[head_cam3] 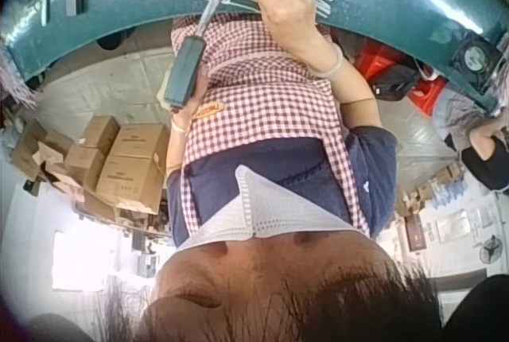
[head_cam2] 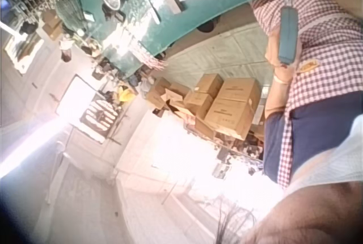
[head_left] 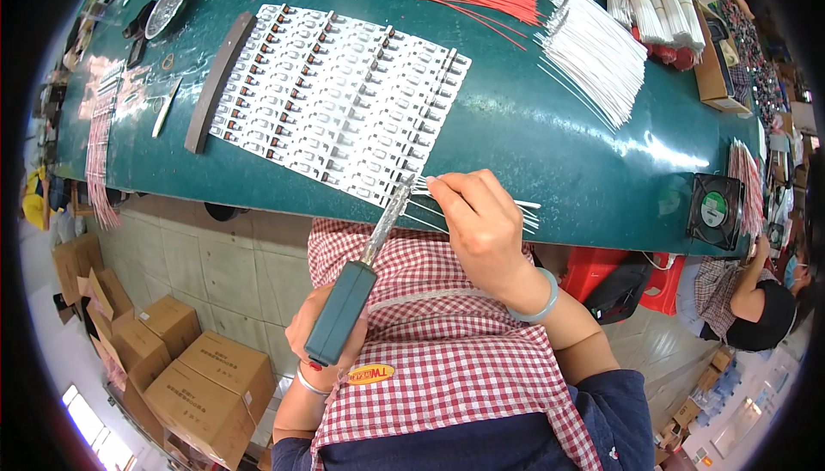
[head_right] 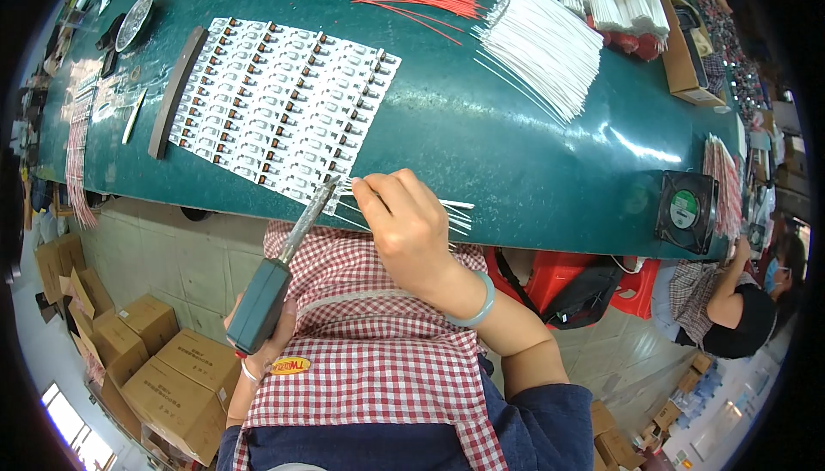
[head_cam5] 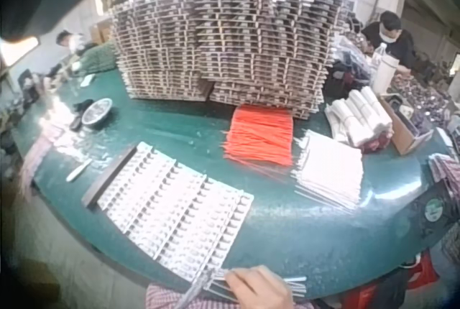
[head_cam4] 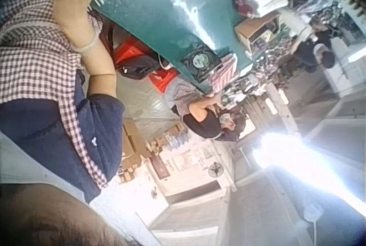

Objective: The person uses a soldering iron to attach red and white wires to a grid of metal components on a green workbench. They repeatedly pick up wires, apply the soldering iron to the connection points, and place the finished units into a stack. The person also moves a metal guide and stacks of components during the process.

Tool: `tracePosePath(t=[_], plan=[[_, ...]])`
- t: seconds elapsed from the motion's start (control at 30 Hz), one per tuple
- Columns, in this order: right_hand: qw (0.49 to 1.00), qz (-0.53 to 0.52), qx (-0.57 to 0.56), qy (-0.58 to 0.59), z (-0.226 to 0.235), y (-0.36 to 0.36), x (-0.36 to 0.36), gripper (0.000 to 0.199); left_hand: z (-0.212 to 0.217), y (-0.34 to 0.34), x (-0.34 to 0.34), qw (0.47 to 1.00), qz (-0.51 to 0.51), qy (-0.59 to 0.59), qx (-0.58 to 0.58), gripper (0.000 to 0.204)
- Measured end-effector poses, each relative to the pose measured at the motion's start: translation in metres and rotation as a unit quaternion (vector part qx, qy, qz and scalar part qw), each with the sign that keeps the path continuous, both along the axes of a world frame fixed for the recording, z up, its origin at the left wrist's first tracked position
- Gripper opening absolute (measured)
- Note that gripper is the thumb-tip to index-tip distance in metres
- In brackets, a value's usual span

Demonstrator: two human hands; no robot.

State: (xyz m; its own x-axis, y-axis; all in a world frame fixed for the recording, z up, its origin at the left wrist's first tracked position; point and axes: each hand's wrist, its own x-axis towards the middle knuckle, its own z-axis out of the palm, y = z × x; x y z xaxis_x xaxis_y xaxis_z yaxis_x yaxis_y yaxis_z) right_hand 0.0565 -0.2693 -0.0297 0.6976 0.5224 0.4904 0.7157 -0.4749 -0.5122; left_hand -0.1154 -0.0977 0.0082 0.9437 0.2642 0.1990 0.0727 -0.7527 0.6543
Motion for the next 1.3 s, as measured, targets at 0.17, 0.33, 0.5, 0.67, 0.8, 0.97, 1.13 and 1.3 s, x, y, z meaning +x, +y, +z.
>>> tracePosePath(t=[0.17, 0.33, 0.5, 0.67, 0.8, 0.97, 1.13, 1.3], plan=[[1.000, 0.001, -0.009, -0.002, -0.002, 0.001, 0.000, 0.029, -0.001, 0.000, 0.003, 0.999, -0.001, 0.019, -0.037, 0.022], [1.000, -0.006, -0.014, 0.009, 0.004, 0.003, 0.001, 0.027, -0.002, 0.000, 0.006, 0.999, -0.003, 0.010, -0.051, 0.022], [1.000, 0.008, -0.021, -0.006, 0.001, 0.001, 0.002, 0.029, 0.000, 0.000, 0.008, 0.999, -0.010, 0.014, -0.028, 0.021], [1.000, 0.006, -0.024, -0.005, 0.002, 0.002, 0.002, 0.029, -0.001, 0.001, 0.007, 0.999, -0.016, -0.021, 0.029, 0.021], [1.000, 0.001, -0.025, 0.002, 0.004, 0.003, 0.002, 0.029, -0.001, -0.001, 0.008, 0.999, -0.002, -0.028, 0.018, 0.022], [1.000, -0.003, -0.002, 0.012, 0.005, 0.002, 0.005, 0.029, -0.003, 0.000, 0.008, 1.000, -0.002, -0.019, 0.012, 0.022], [1.000, -0.008, 0.003, 0.020, 0.002, 0.000, 0.011, 0.030, -0.002, 0.001, 0.013, 1.000, -0.010, -0.009, -0.007, 0.022], [1.000, -0.001, -0.007, 0.021, 0.001, -0.001, 0.012, 0.029, 0.000, 0.001, 0.018, 1.000, -0.021, -0.006, -0.014, 0.022]])
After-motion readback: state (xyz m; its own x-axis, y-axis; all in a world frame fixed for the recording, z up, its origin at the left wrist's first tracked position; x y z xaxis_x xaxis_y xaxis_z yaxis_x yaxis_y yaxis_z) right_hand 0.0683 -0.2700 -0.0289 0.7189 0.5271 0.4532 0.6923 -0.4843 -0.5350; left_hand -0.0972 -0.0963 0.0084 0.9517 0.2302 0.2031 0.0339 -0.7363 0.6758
